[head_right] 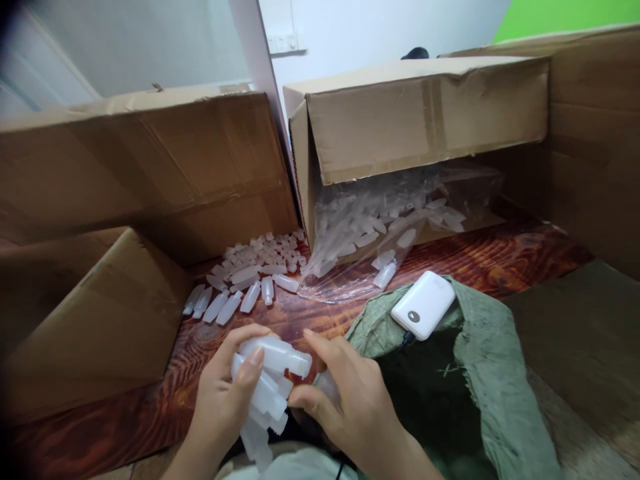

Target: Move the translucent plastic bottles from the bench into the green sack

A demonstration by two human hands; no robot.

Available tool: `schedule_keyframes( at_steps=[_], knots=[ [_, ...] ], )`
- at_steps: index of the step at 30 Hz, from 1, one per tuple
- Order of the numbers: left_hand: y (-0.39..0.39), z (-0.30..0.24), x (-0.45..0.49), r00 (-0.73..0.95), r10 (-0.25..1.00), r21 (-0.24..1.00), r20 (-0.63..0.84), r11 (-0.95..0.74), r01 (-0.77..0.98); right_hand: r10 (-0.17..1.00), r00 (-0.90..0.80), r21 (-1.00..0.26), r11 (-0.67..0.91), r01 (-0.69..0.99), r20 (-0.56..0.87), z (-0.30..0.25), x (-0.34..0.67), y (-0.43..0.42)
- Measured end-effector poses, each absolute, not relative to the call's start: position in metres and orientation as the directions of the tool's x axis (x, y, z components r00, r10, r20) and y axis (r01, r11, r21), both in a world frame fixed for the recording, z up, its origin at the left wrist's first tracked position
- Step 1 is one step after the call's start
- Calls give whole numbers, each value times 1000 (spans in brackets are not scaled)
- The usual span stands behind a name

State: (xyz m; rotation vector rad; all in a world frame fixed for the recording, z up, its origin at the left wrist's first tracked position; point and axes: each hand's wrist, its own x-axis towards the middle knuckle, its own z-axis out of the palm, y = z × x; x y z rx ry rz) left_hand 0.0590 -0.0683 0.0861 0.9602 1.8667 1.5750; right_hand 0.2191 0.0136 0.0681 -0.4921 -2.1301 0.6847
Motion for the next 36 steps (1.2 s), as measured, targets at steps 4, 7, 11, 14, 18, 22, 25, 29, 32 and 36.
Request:
schedule_keyframes(
  at_steps=[4,7,11,14,18,22,25,29,32,36],
  knots=[
    [-69,83,52,-584,809,975,73,66,214,314,-711,-385,921,66,630,65,231,19],
    [-71,77,45,-532,845,971,55,78,225,358,-725,-399,908,125,588,69,235,21],
    [-73,72,43,-456,890,979,-7,99,178,300,-746,-306,942,135,594,75,235,21],
    [-72,74,45,-477,877,990,-55,111,90,382,-711,-301,922,245,590,74,235,19],
    [-70,76,46,-477,875,995,-88,103,6,327,-719,-287,940,182,614,70,238,18],
    [-70,72,41,-453,879,989,-147,145,-41,447,-686,-365,890,274,575,72,238,17],
    [-69,70,42,-395,903,986,-166,161,-46,376,-700,-336,920,203,607,74,232,12],
    [-67,72,52,-463,877,991,-129,125,-39,422,-626,-366,903,225,656,69,219,6],
    [-66,74,60,-526,848,996,-56,86,33,589,-494,-567,795,214,639,60,210,-1],
    [-61,75,61,-566,822,997,-61,73,-3,901,-330,-959,270,-84,282,46,204,-14]
  ],
)
